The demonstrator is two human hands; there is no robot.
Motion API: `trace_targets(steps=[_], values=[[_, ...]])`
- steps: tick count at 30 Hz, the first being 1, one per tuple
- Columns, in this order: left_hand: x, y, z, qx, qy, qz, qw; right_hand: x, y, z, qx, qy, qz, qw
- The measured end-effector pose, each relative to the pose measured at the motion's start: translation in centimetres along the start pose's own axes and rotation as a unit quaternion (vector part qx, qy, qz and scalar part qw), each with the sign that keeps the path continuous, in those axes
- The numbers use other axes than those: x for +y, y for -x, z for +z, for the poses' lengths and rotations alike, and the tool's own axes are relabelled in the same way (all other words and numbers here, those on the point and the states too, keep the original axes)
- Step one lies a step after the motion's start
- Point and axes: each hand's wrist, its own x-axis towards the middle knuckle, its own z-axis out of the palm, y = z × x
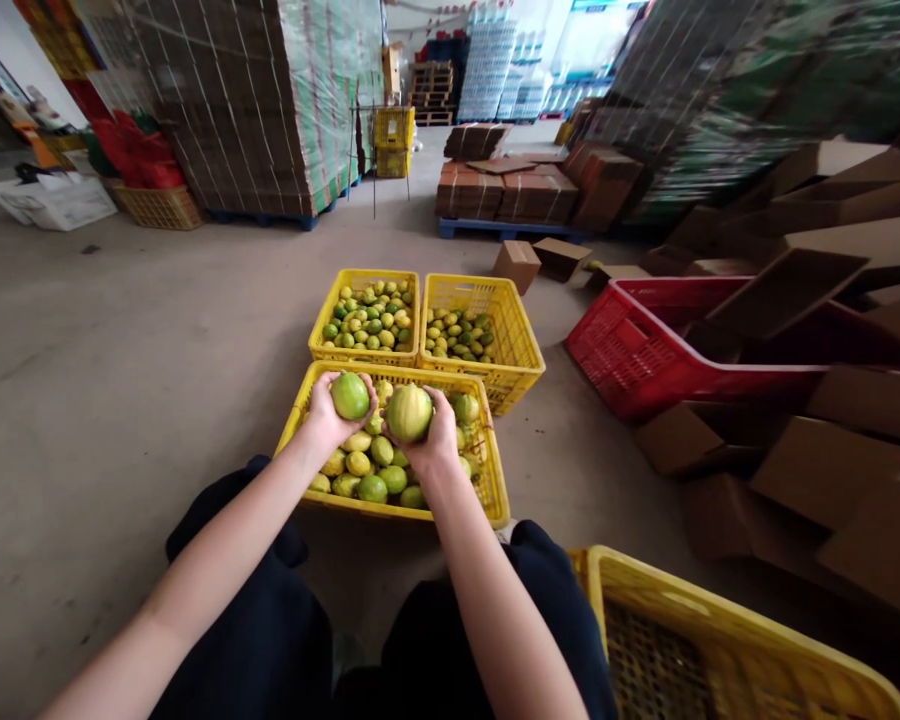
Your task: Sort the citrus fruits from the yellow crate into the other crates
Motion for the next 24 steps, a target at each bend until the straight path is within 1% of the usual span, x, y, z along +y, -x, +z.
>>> trace_targets(steps=[1, 3, 5, 7, 11, 13, 15, 17, 19, 24], values=[[0.1, 0.0, -0.2, 0.008, 0.052, -0.019, 0.998, -0.2, 0.1, 0.1, 0.004, -0.022, 0.006, 1.0], [0.4, 0.0, -0.6, 0.027, 0.162, -0.044, 0.985, -0.3, 0.4, 0.3, 0.004, -0.067, 0.01, 0.998], [0.8, 0.0, -0.8, 0.032, 0.236, -0.054, 0.97, -0.4, 0.7, 0.5, 0.0, -0.099, 0.022, 0.995], [1.1, 0.0, -0.9, 0.024, 0.308, -0.079, 0.948, -0.4, 0.8, 0.7, 0.004, -0.111, 0.042, 0.993], [1.3, 0.1, -1.0, -0.018, 0.404, -0.159, 0.901, -0.4, 0.7, 0.8, 0.009, -0.099, 0.081, 0.992], [1.1, 0.1, -1.1, -0.029, 0.44, -0.18, 0.879, -0.3, 0.6, 0.8, 0.0, -0.095, 0.083, 0.992], [1.0, 0.1, -1.1, -0.037, 0.467, -0.186, 0.864, -0.2, 0.5, 0.7, -0.006, -0.097, 0.075, 0.992], [1.0, 0.1, -1.0, -0.039, 0.479, -0.181, 0.858, -0.1, 0.5, 0.7, -0.007, -0.096, 0.066, 0.993], [1.2, 0.1, -0.9, -0.038, 0.483, -0.162, 0.86, -0.1, 0.5, 0.7, -0.011, -0.086, 0.054, 0.995], [1.8, 0.4, -0.4, -0.036, 0.452, -0.108, 0.885, -0.3, 0.6, 0.8, -0.007, -0.057, -0.015, 0.998]])
